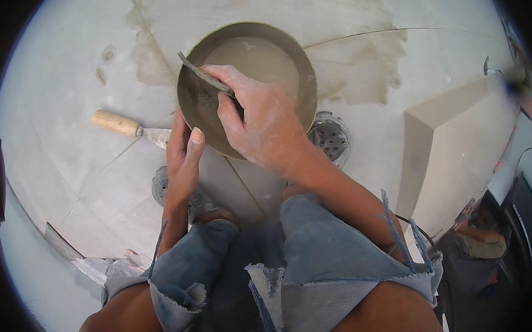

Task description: The person applies grout to tile joints using a rubber float, repeatedly dipping the float into a bowl of grout and spreading it across the floor. The person also uses a trowel to scrape excess grout from the float and occasionally wipes the float against the bowl.

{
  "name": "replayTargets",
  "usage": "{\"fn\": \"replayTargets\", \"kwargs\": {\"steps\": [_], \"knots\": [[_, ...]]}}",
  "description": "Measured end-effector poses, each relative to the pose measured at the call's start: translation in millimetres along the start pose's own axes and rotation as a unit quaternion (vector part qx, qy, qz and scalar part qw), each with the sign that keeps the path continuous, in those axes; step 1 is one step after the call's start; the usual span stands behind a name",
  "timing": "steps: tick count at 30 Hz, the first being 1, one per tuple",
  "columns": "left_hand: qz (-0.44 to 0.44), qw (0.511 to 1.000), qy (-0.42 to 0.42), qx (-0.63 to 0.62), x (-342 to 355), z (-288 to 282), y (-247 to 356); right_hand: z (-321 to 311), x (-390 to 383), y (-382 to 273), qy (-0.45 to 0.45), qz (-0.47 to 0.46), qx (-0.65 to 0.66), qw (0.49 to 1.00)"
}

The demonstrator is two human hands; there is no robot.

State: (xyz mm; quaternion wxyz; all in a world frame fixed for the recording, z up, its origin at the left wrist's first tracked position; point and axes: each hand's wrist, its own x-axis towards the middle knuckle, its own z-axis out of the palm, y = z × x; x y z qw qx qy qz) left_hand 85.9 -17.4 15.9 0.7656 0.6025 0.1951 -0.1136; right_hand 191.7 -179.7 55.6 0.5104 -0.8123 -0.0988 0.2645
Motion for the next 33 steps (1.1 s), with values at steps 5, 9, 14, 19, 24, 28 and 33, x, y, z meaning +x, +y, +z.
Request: {"fn": "replayTargets", "kwargs": {"steps": [5, 9, 14, 19, 24, 28, 33], "knots": [[0.006, 0.999, 0.001, 0.04, -2.2, -5.0, -7.5, 3.4, -16.3, -1.3, -0.035, -0.045, 0.034, 0.998], [0.051, 0.999, -0.002, -0.002, -2.6, -4.8, -23.1, -30.7, -12.8, -16.3, 0.009, 0.0, -0.106, 0.994], [0.008, 1.0, -0.002, -0.017, -4.1, 3.6, -6.9, -33.7, -0.7, -2.0, 0.053, -0.013, -0.339, 0.939], [-0.014, 0.998, 0.008, -0.053, -6.0, 5.5, -11.0, -20.6, -3.0, 3.4, -0.003, 0.002, -0.341, 0.94], [-0.027, 0.995, 0.001, -0.093, -8.7, 5.9, -12.4, -24.3, 1.3, 12.2, 0.056, -0.022, -0.354, 0.933], [-0.011, 0.995, -0.025, -0.097, -1.8, 6.9, -8.6, -26.1, -1.0, 10.3, 0.008, -0.019, -0.322, 0.947], [-0.005, 0.993, 0.039, -0.111, -6.8, 13.2, -19.7, -24.3, -3.1, 17.0, 0.043, 0.008, -0.354, 0.934]]}}
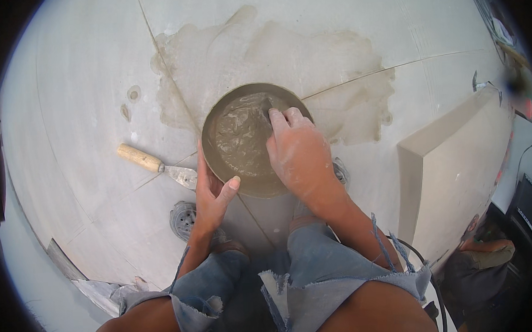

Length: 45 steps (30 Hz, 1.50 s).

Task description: The person applies grout to tile joints using a rubber float, repeatedly dipping the float into a bowl of grout and spreading it across the floor. The person also uses a trowel to scrape excess grout from the float and occasionally wipes the float against the bowl.

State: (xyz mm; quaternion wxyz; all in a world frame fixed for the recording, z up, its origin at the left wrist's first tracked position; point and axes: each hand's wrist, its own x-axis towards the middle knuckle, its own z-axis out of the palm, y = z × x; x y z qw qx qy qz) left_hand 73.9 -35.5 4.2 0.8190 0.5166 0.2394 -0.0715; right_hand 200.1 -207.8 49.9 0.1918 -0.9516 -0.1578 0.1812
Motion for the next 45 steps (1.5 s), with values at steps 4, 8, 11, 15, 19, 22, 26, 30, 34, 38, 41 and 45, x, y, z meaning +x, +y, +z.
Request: {"fn": "replayTargets", "kwargs": {"steps": [4, 8, 11, 15, 19, 22, 26, 30, 34, 38, 41, 45], "knots": [[-0.055, 0.998, -0.029, 0.002, -2.2, -12.3, -15.1, 3.8, -8.7, -1.2, -0.054, -0.02, 0.047, 0.997], [-0.06, 0.998, -0.012, -0.032, -3.9, -11.3, -16.7, 2.7, -6.4, -2.9, 0.049, -0.017, 0.044, 0.998], [-0.061, 0.996, -0.001, -0.057, -0.9, -6.0, -21.0, 8.9, -8.0, 8.0, 0.026, 0.012, 0.029, 0.999], [-0.056, 0.998, -0.009, -0.019, 2.9, -16.2, -28.8, 3.2, -16.1, 0.3, 0.03, -0.004, 0.083, 0.996], [-0.066, 0.998, -0.019, 0.011, 6.8, -22.9, -34.8, 7.0, -14.9, 4.6, 0.036, 0.007, 0.054, 0.998], [-0.047, 0.999, -0.027, 0.001, 11.7, -17.2, -24.7, -4.1, -13.5, 3.6, -0.001, -0.007, 0.117, 0.993], [-0.035, 0.998, -0.032, 0.035, 28.4, -15.9, -11.0, -19.0, -0.5, 8.5, 0.084, -0.015, 0.111, 0.99], [0.005, 0.998, -0.039, 0.047, 62.1, 1.2, 23.4, -67.1, 39.1, 18.8, 0.001, 0.018, 0.147, 0.989], [0.032, 0.994, -0.051, 0.093, 97.0, 27.9, 52.3, -132.3, 71.7, 33.2, -0.099, 0.103, 0.294, 0.945], [0.103, 0.974, -0.07, 0.189, 134.5, 30.3, 54.9, -170.6, 99.4, 59.9, -0.18, 0.054, 0.302, 0.935], [0.114, 0.972, -0.08, 0.19, 145.8, 36.6, 58.4, -181.7, 116.3, 70.8, -0.199, 0.057, 0.226, 0.952], [0.138, 0.966, -0.07, 0.208, 151.7, 51.5, 59.4, -186.2, 109.2, 87.8, -0.171, 0.028, 0.191, 0.966]]}}
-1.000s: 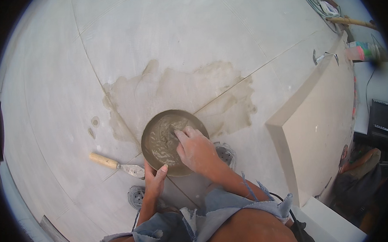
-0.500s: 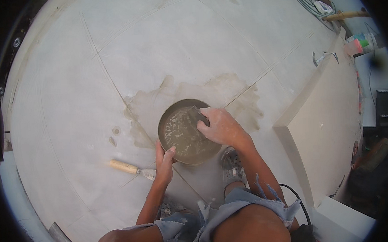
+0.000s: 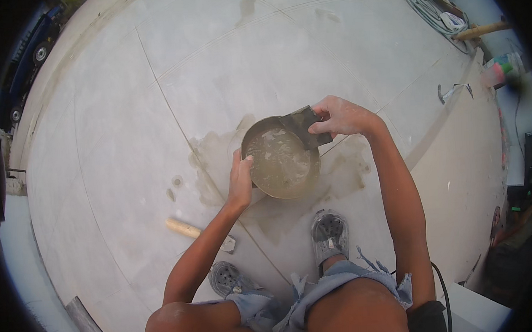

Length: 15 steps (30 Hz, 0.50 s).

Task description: The person applies grout to tile joints using a rubber float, repeatedly dipping the float into a bowl of grout and spreading it across the floor. The person also uses a trowel to scrape excess grout from the float and occasionally wipes the float against the bowl.

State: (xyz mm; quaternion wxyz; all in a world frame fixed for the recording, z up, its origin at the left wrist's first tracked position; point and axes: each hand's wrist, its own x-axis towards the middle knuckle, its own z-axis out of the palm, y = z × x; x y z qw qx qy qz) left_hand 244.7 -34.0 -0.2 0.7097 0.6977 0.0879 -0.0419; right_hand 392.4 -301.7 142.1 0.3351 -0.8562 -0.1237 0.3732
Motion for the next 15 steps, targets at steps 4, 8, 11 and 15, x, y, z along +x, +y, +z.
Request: {"fn": "replayTargets", "kwargs": {"steps": [4, 8, 11, 15], "knots": [[0.0, 1.0, 0.006, 0.003, 1.0, 5.4, 5.3, -41.3, -19.1, 10.1, -0.041, 0.026, -0.027, 0.998], [-0.04, 0.997, -0.002, -0.067, -2.3, 20.7, 18.4, -78.9, -18.0, 15.7, -0.024, 0.051, 0.012, 0.998], [-0.031, 0.996, 0.006, -0.079, 3.9, 25.0, 8.8, -60.1, 3.3, 27.9, -0.048, 0.008, 0.025, 0.999], [-0.031, 0.997, 0.025, -0.069, 6.7, 32.9, -9.5, 18.9, 21.9, 57.9, 0.064, -0.149, -0.007, 0.987]]}}
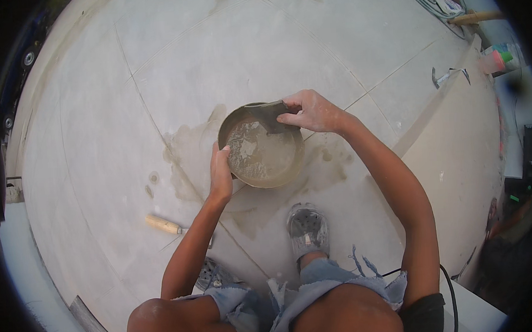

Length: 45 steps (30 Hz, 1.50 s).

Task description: The person applies grout to tile joints using a rubber float, repeatedly dipping the float into a bowl of grout and spreading it across the floor. The person also uses a trowel to scrape excess grout from the float and occasionally wipes the float against the bowl.

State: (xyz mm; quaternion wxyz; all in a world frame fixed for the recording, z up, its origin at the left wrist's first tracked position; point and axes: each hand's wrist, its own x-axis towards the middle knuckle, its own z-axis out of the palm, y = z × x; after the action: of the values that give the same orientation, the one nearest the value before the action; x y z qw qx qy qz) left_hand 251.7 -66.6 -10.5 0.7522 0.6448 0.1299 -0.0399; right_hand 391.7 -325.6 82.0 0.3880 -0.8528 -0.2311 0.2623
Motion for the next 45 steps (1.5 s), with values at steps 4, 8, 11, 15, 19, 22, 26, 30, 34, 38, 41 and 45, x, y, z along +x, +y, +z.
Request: {"fn": "replayTargets", "kwargs": {"steps": [4, 8, 11, 15, 19, 22, 26, 30, 34, 38, 41, 45], "knots": [[-0.018, 1.0, 0.008, 0.013, -1.1, 2.3, -0.5, 46.3, -36.5, -2.5, 0.135, -0.159, -0.153, 0.966], [0.012, 0.999, 0.021, 0.021, -6.5, 10.5, 11.5, 57.0, -55.1, -3.6, 0.112, -0.064, -0.065, 0.99], [0.004, 0.999, 0.037, 0.015, -11.6, 16.7, 16.9, 66.3, -54.5, 3.2, 0.219, -0.187, -0.175, 0.941], [0.036, 0.999, 0.029, 0.028, -11.8, 8.7, 1.0, 74.6, -58.5, -8.1, 0.145, -0.121, -0.113, 0.976], [0.029, 0.999, 0.028, 0.015, -18.8, 13.2, 4.0, 72.4, -63.4, -6.1, 0.16, -0.073, -0.121, 0.977], [0.016, 0.999, 0.038, 0.027, -26.1, 15.6, 17.8, 76.4, -68.4, -8.8, 0.163, -0.064, -0.091, 0.98], [0.025, 0.998, 0.037, 0.037, -32.1, 15.3, 14.7, 78.7, -64.9, -14.6, 0.19, -0.055, -0.128, 0.972], [0.039, 0.999, 0.024, 0.03, -35.0, 15.1, 10.9, 76.7, -67.1, -38.5, 0.102, 0.029, -0.109, 0.988], [0.031, 0.999, 0.015, 0.016, -37.9, 15.2, 1.5, 89.8, -70.7, -30.1, 0.123, 0.042, -0.113, 0.985], [0.019, 1.0, 0.017, 0.0, -45.2, 16.8, 0.9, 94.5, -71.3, -43.3, 0.149, 0.075, -0.011, 0.986], [0.022, 1.0, 0.014, 0.0, -48.6, 17.4, -1.5, 99.7, -76.8, -32.5, 0.138, 0.053, -0.032, 0.988], [0.002, 1.0, 0.014, 0.01, -53.4, 16.9, -1.3, 103.2, -81.5, -33.4, 0.12, 0.069, -0.046, 0.989]]}}
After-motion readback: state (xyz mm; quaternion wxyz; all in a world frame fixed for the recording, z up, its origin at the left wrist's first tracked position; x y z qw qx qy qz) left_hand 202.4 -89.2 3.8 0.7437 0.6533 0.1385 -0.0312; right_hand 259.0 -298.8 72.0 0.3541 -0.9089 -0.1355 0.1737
